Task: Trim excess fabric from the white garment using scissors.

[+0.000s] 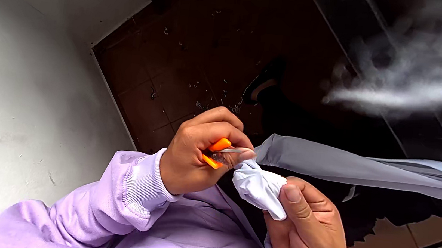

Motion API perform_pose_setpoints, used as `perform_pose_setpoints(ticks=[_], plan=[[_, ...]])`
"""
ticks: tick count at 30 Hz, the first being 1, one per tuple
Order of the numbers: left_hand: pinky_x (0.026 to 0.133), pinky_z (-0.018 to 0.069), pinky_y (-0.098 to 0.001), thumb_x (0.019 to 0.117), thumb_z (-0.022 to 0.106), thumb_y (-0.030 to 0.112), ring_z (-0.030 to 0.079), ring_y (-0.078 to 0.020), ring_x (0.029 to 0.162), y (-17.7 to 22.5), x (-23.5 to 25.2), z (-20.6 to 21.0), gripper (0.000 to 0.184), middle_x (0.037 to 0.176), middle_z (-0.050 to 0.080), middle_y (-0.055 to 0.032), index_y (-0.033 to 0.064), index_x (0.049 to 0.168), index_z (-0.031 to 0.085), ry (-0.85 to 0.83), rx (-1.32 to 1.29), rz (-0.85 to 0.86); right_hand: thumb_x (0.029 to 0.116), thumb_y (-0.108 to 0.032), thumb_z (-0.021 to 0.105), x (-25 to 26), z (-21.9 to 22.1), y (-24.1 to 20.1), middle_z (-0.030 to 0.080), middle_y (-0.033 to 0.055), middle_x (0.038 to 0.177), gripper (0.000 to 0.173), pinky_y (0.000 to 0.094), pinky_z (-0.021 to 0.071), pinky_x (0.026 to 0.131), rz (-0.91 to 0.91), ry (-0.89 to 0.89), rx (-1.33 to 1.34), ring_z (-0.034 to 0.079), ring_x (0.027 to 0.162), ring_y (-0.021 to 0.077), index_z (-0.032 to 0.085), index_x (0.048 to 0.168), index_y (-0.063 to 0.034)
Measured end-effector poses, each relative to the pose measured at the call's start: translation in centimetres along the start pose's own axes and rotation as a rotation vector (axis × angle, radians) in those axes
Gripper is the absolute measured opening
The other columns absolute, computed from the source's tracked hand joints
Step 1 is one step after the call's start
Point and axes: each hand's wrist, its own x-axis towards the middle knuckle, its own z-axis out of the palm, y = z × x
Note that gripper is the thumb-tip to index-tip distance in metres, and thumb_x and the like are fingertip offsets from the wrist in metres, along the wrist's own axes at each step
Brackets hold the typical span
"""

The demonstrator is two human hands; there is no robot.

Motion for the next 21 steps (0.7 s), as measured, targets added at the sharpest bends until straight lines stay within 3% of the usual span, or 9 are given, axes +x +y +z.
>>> perform_pose_setpoints(ticks=[3, 5, 7, 9, 15, 21], plan=[[0.068, 0.0431, -0.014, 0.0975, 0.067, 0.026, 0.051, -0.002, 0.081, 0.0, -0.2, -1.1, 0.033, 0.097, 0.058, -0.006, -0.0046, 0.105, 0.058, -0.096, 0.072, -0.056, 0.1005, -0.027, 0.064, 0.0, -0.1, -0.1, 0.074, -0.0044, 0.088, 0.018, 0.0179, 0.0593, 0.077, 0.0, 0.017, 0.017, 0.071, 0.082, 0.0014, 0.077, 0.097, -0.0153], [0.072, 0.0475, -0.0195, 0.1012, 0.059, 0.04, 0.054, -0.0052, 0.084, 0.1, -0.4, -1.9, 0.045, 0.096, 0.059, -0.0055, -0.004, 0.111, 0.057, -0.191, 0.222, -0.058, 0.1005, -0.027, 0.064, 0.0, -0.1, -0.2, 0.074, -0.0042, 0.088, 0.018, 0.0183, 0.0595, 0.077, -0.001, 0.029, 0.025, 0.071, 0.082, 0.0015, 0.077, 0.097, -0.0154], [0.077, 0.0499, -0.0305, 0.1004, 0.06, 0.038, 0.061, -0.0133, 0.085, 0.1, -0.4, -2.4, 0.041, 0.091, 0.066, -0.0076, -0.0026, 0.108, 0.066, -0.262, 0.427, 0.044, 0.1005, -0.027, 0.064, 0.0, -0.1, -0.2, 0.074, -0.0044, 0.088, 0.018, 0.0182, 0.0594, 0.077, -0.003, 0.032, 0.029, 0.071, 0.082, 0.0014, 0.077, 0.097, -0.0156], [0.073, 0.0472, -0.0358, 0.0957, 0.068, 0.035, 0.063, -0.0184, 0.082, 0.2, -0.7, -2.4, 0.037, 0.088, 0.071, -0.0076, 0.0004, 0.106, 0.073, -0.269, 0.581, 0.154, 0.1006, -0.027, 0.064, 0.0, 0.0, -0.2, 0.074, -0.0043, 0.088, 0.018, 0.0183, 0.0595, 0.077, -0.004, 0.034, 0.032, 0.071, 0.082, 0.0016, 0.077, 0.097, -0.0154], [0.07, 0.0421, -0.0354, 0.099, 0.065, 0.032, 0.061, -0.0193, 0.079, 1.4, -0.8, -1.7, 0.031, 0.085, 0.071, -0.0061, 0.0047, 0.108, 0.075, -0.231, 0.712, 0.289, 0.1004, -0.027, 0.064, 0.0, 0.0, -0.1, 0.074, -0.0043, 0.087, 0.018, 0.0182, 0.0594, 0.077, -0.02, 0.048, 0.002, 0.071, 0.081, 0.0015, 0.077, 0.098, -0.0154], [0.07, 0.0404, -0.0359, 0.0977, 0.068, 0.029, 0.059, -0.0187, 0.075, 1.8, -0.6, -1.2, 0.026, 0.084, 0.071, -0.0055, 0.0061, 0.108, 0.076, -0.225, 0.785, 0.319, 0.1004, -0.026, 0.064, 0.0, 0.2, -0.1, 0.074, -0.004, 0.086, 0.017, 0.0188, 0.0597, 0.076, -0.025, 0.08, -0.03, 0.071, 0.08, 0.0019, 0.077, 0.097, -0.0152]])
